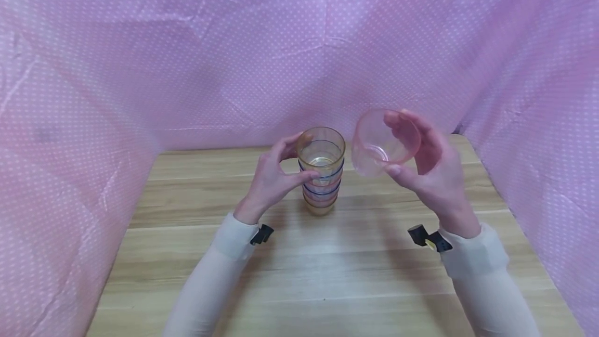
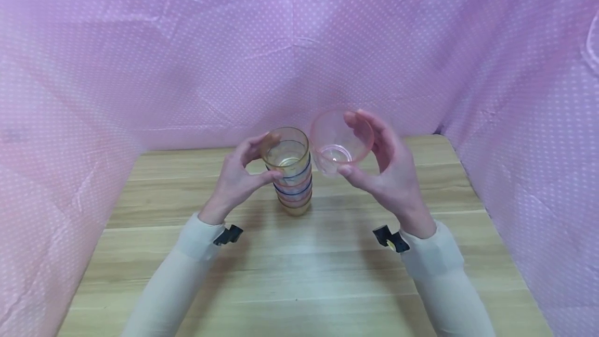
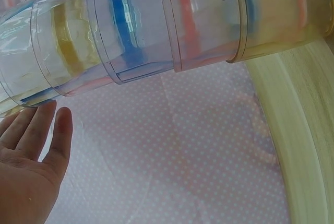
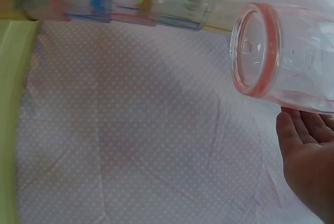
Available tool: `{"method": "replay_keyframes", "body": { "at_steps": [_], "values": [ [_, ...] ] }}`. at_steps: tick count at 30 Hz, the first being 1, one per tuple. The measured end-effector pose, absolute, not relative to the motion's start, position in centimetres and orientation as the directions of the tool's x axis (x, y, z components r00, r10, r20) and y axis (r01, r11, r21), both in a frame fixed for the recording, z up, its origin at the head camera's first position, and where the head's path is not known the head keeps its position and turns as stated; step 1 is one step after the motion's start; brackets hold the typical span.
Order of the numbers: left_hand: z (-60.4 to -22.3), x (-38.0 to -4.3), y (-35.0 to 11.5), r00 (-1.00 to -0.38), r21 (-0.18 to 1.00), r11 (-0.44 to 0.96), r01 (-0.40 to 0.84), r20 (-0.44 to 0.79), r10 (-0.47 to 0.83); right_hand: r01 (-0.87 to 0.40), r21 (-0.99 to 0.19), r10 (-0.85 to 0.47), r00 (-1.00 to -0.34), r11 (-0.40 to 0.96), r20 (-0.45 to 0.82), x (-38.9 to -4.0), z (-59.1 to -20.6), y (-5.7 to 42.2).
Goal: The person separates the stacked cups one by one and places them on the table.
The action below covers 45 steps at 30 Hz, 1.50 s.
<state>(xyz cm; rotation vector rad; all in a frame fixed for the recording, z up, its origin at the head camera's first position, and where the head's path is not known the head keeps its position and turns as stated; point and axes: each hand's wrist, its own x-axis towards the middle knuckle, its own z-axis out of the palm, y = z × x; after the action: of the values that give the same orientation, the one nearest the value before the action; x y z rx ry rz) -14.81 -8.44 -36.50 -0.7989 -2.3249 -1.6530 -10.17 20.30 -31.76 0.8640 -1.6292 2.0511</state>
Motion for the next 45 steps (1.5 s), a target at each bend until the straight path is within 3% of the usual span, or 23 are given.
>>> {"method": "replay_keyframes", "body": {
  "at_steps": [20,45],
  "values": [
    [-36.8,-14.7,-8.4,-0.829,0.818,0.215,0.534,0.456,0.325,-0.419,-0.906,-0.1,-0.905,0.052,0.413,-10.1,-39.5,22.6],
    [-36.5,-14.3,-8.3,-0.839,0.827,0.222,0.517,0.437,0.323,-0.242,-0.898,-0.211,-0.962,0.368,0.173,-10.6,-45.5,25.4]
  ]
}}
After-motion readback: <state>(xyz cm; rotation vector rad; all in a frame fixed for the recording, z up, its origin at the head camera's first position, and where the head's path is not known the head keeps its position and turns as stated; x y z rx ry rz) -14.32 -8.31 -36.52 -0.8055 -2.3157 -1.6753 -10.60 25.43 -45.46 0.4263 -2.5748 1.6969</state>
